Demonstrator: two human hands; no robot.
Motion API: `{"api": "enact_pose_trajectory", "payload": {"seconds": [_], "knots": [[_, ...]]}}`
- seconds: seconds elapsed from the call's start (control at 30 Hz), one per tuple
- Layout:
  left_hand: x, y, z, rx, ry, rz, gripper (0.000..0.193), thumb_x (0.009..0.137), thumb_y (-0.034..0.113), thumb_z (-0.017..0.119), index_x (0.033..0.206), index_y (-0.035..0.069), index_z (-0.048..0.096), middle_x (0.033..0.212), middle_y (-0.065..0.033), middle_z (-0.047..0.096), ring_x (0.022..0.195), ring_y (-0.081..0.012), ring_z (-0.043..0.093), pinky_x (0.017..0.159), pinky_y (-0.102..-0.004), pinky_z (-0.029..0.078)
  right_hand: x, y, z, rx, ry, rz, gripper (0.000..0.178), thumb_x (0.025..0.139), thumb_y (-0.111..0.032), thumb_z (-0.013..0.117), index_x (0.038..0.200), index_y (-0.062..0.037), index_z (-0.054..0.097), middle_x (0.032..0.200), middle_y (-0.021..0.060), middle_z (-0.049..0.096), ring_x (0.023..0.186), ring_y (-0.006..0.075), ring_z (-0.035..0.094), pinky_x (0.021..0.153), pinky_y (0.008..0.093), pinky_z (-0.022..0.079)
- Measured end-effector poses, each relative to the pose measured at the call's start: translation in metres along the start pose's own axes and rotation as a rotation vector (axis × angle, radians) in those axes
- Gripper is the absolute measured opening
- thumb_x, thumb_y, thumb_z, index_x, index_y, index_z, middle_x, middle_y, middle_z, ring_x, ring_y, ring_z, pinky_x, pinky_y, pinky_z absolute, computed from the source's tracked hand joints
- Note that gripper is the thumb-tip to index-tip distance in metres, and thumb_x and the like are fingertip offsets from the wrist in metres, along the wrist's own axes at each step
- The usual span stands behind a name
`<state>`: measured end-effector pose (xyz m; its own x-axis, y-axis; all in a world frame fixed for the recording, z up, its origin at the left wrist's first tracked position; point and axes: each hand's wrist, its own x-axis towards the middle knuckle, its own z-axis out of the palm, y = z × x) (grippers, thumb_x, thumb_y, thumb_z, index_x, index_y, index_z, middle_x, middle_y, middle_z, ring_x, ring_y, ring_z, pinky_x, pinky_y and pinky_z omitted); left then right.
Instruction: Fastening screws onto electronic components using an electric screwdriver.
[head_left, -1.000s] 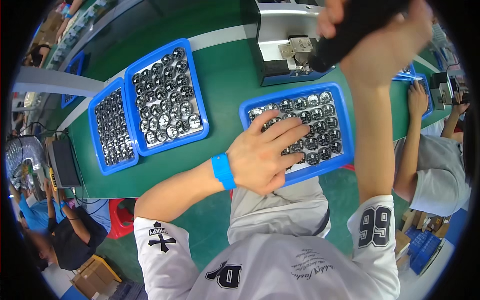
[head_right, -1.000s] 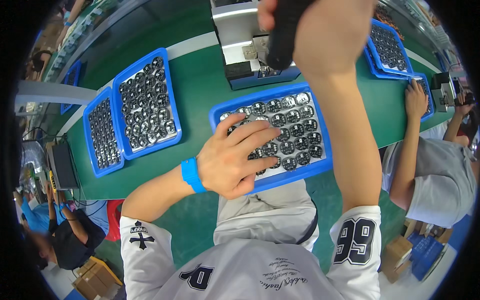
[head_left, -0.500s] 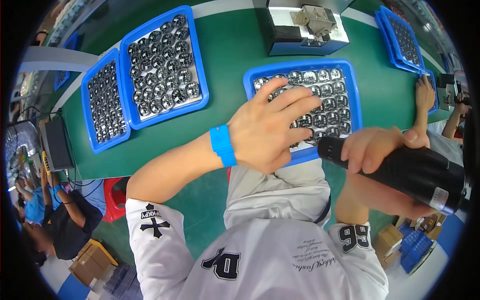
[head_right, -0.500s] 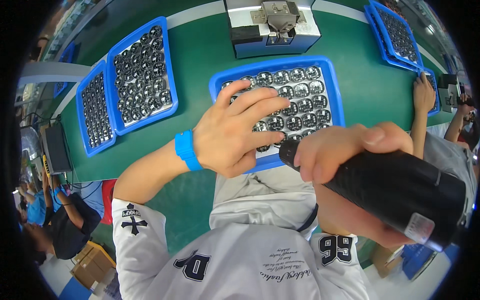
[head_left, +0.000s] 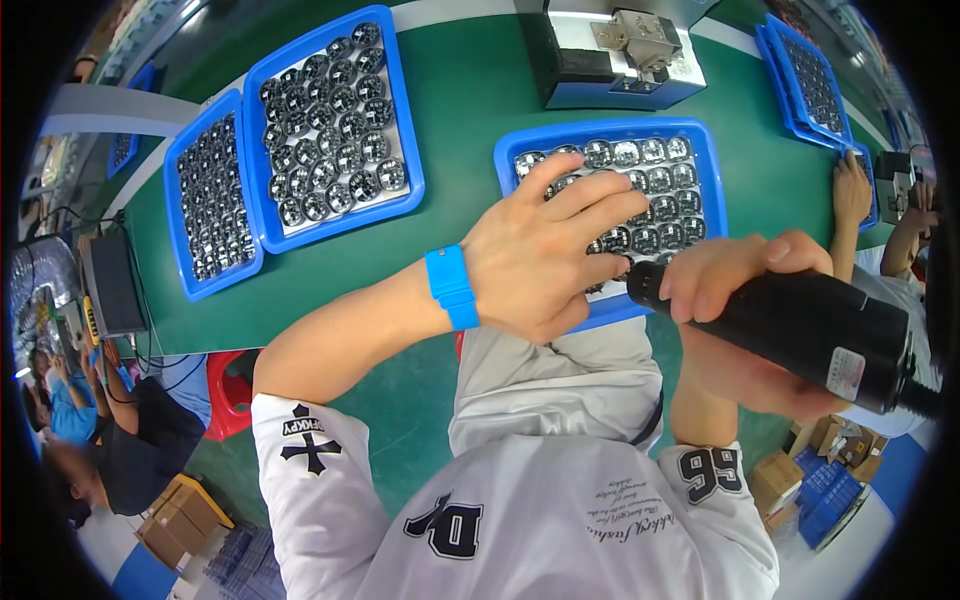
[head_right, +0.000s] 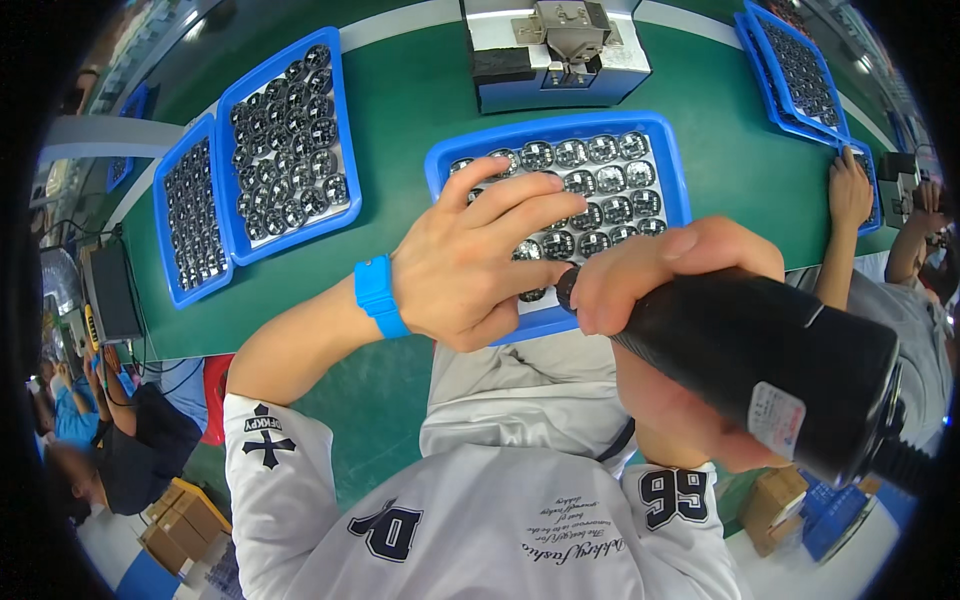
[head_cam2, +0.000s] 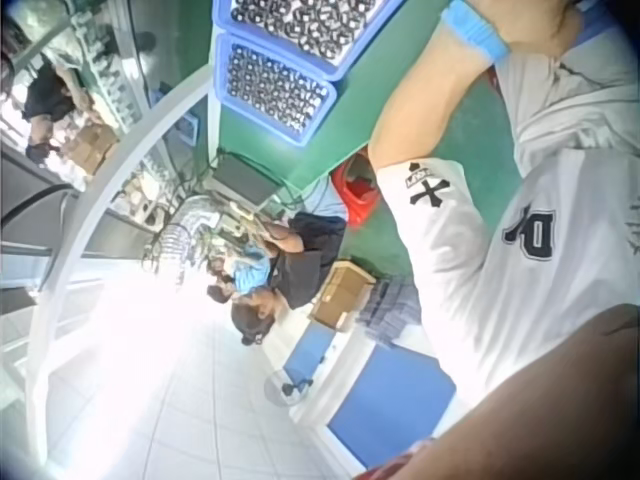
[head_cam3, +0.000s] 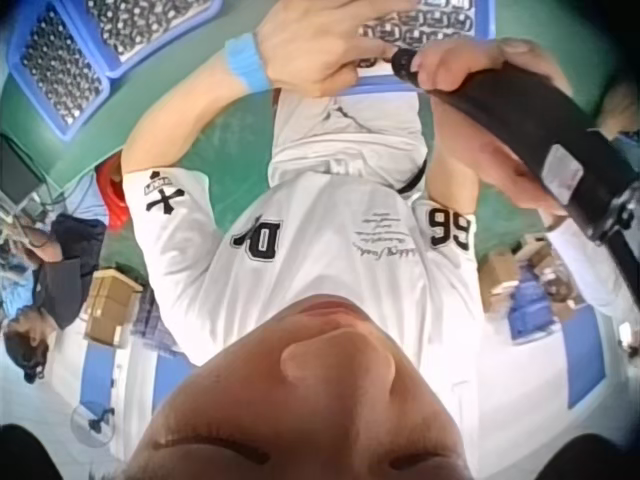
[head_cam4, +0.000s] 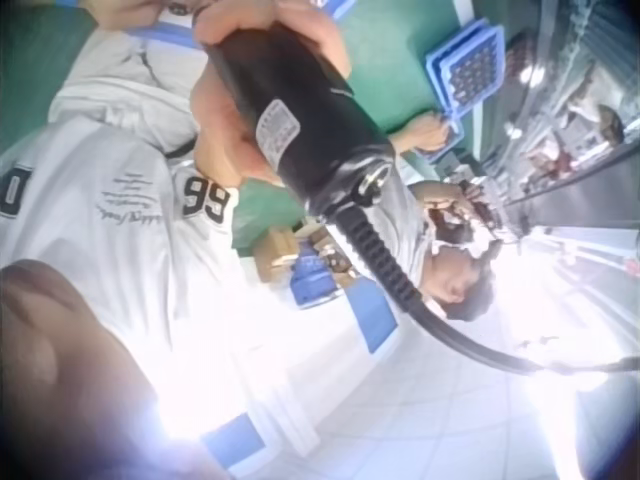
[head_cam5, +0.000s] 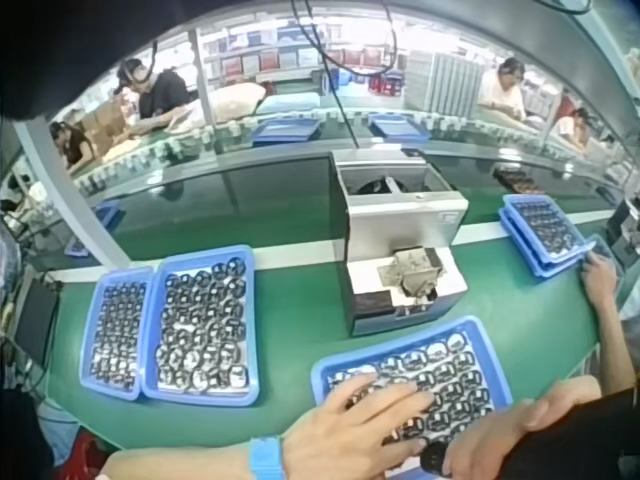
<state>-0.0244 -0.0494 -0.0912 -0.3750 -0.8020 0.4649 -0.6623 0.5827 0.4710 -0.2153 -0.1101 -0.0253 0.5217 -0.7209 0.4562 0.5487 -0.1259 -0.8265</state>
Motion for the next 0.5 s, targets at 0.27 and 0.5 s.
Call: {"api": "enact_pose_trajectory", "payload": {"seconds": [0.27, 0.5], "knots": [[0.000, 0.002, -0.001, 0.012, -0.027, -0.013, 0.047, 0.061, 0.016, 0.064, 0.106, 0.018, 0.080, 0.141, -0.0133, 0.057, 0.136, -0.0328, 0.047, 0.113, -0.0576, 0.031, 0.000, 0.002, -0.005, 0.027, -0.153, 0.007, 0.075, 0.086, -0.055, 0.077, 0.124, -0.0005, 0.043, 0.087, 0.0173, 0.062, 0.074, 0.0256, 0.060, 0.072, 0.0417, 0.051], [0.002, 0.002, -0.001, 0.052, -0.020, 0.003, 0.046, 0.062, 0.016, 0.065, 0.106, 0.019, 0.080, 0.141, -0.0123, 0.056, 0.136, -0.0321, 0.047, 0.112, -0.0569, 0.032, -0.005, -0.007, -0.002, 0.015, -0.032, 0.005, 0.091, 0.078, -0.074, 0.068, 0.126, 0.0003, 0.046, 0.082, 0.0139, 0.061, 0.067, 0.0247, 0.060, 0.065, 0.0399, 0.050]]}}
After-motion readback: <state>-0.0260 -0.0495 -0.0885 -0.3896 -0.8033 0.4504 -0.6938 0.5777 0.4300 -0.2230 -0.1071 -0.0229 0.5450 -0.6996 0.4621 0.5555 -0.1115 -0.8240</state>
